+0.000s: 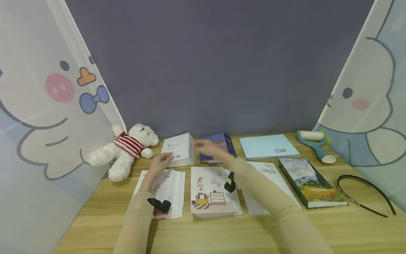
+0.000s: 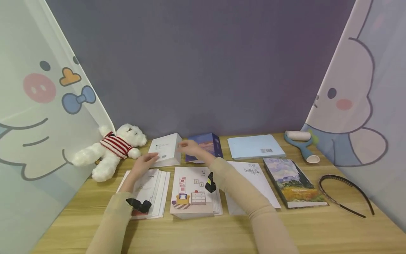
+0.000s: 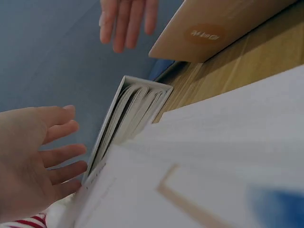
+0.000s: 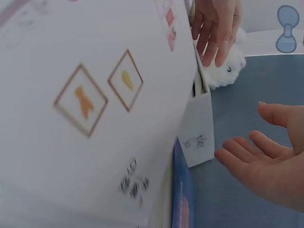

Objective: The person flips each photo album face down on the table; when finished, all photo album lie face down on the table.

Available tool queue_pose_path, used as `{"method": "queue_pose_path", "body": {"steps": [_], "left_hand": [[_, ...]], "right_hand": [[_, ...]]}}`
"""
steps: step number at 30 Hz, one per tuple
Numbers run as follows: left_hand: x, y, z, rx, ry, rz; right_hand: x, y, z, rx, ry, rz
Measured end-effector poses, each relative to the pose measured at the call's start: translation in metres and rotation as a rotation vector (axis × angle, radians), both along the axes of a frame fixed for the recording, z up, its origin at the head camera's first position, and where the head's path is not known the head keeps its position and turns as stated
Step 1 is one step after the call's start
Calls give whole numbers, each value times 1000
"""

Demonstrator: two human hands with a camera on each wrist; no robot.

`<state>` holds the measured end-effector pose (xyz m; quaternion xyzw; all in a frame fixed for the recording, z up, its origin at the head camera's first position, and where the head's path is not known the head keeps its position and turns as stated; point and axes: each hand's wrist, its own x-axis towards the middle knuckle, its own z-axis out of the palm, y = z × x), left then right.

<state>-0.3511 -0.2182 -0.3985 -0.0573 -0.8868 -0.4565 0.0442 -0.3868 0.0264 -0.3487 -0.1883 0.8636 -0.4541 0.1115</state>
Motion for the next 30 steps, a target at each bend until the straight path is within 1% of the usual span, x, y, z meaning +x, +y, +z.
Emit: {"method": "queue_pose_path", "body": {"steps": [4, 8, 11, 13, 16, 19, 22, 24, 28, 30], "left_hand": [[7, 10, 7, -8, 28, -25], [17, 30, 18, 7, 53, -71], [26, 49, 29, 9, 69, -120], [31, 64, 35, 14, 89, -146], [39, 89, 44, 34, 101, -190], [47, 115, 51, 41, 115, -252], [55, 141, 54, 29, 125, -324], [58, 157, 55, 22, 126, -360], [61, 188, 50, 6, 125, -416], [63, 203, 47, -5, 115, -434]], "right_hand": [[8, 21, 7, -31, 38, -37], [20, 52, 15, -73, 83, -48], [31, 77, 22, -83, 139, -21], [38, 92, 26, -80, 169, -17], [46, 116, 32, -70, 208, -34], [55, 139, 33, -56, 243, -57], [64, 162, 32, -38, 255, -75], [71, 176, 31, -27, 248, -92], [88, 203, 29, 10, 245, -118], [96, 216, 28, 31, 252, -123]]}}
